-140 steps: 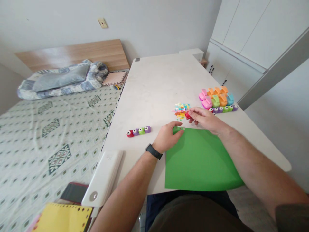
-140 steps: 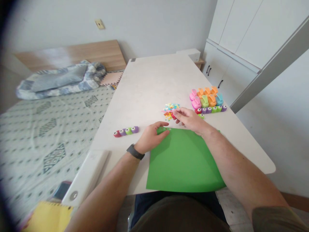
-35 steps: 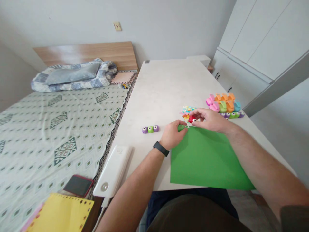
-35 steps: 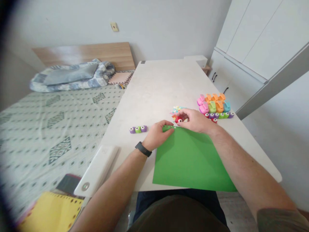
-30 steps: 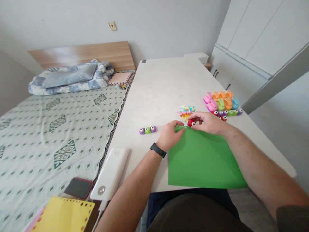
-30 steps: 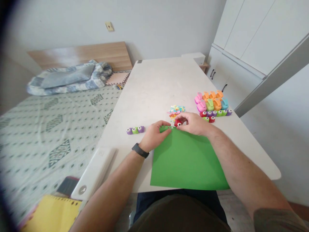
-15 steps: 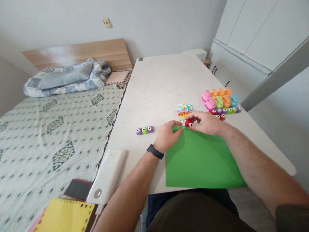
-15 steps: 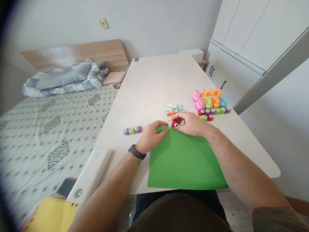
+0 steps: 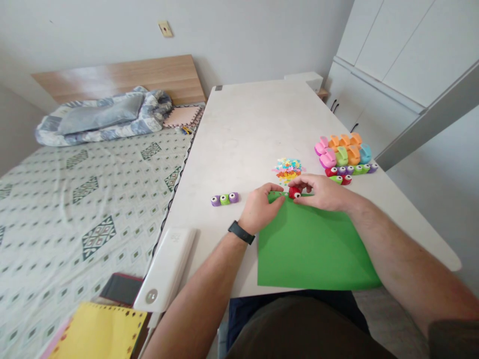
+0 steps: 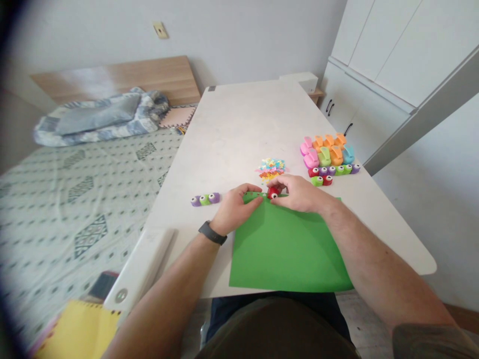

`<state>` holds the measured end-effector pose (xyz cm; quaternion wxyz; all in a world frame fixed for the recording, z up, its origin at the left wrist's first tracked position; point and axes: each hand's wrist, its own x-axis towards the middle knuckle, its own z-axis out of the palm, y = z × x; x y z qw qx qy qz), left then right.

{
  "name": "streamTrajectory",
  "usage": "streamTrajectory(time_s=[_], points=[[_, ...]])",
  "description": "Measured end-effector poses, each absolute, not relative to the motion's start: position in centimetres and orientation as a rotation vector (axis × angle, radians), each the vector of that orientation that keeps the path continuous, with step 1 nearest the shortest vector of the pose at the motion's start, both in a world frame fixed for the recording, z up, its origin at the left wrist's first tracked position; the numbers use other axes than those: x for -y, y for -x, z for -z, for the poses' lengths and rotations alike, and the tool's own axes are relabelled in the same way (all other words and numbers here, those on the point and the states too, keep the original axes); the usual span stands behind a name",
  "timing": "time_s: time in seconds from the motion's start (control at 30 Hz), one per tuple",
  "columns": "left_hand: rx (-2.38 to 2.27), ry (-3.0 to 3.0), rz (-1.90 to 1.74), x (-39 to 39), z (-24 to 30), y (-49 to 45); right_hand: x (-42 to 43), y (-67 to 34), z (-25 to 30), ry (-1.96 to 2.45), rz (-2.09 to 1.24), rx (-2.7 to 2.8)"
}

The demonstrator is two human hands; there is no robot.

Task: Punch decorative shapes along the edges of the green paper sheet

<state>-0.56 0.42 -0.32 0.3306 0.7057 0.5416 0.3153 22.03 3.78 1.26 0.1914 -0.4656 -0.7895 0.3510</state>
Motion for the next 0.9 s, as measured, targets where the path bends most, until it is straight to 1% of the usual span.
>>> streamTrajectory(time_s=[0.1, 0.3, 0.5, 0.73, 0.9], points=[[-1.404, -1.848, -0.832, -0.41, 0.29, 0.53, -3.94, -22.09, -0.95, 1.287, -1.049, 2.220], [-1.397, -1.856, -0.855, -0.40, 0.38, 0.54, -3.89, -22.14, -0.60, 1.160, -1.292, 2.100], [-1.405, -1.849, -0.848, -0.37, 0.33, 0.61, -3.92, -22.39, -0.66, 1.120, -1.319, 2.086], [-1.396, -1.852, -0.861, -0.34, 0.26, 0.45, -4.21, -22.55, -0.23, 1.063, -1.489, 2.003], [-1.388, -1.856, -0.861, -0.26, 0.12, 0.47, -4.18, -22.54, -0.36, 1.036, -1.511, 1.997]])
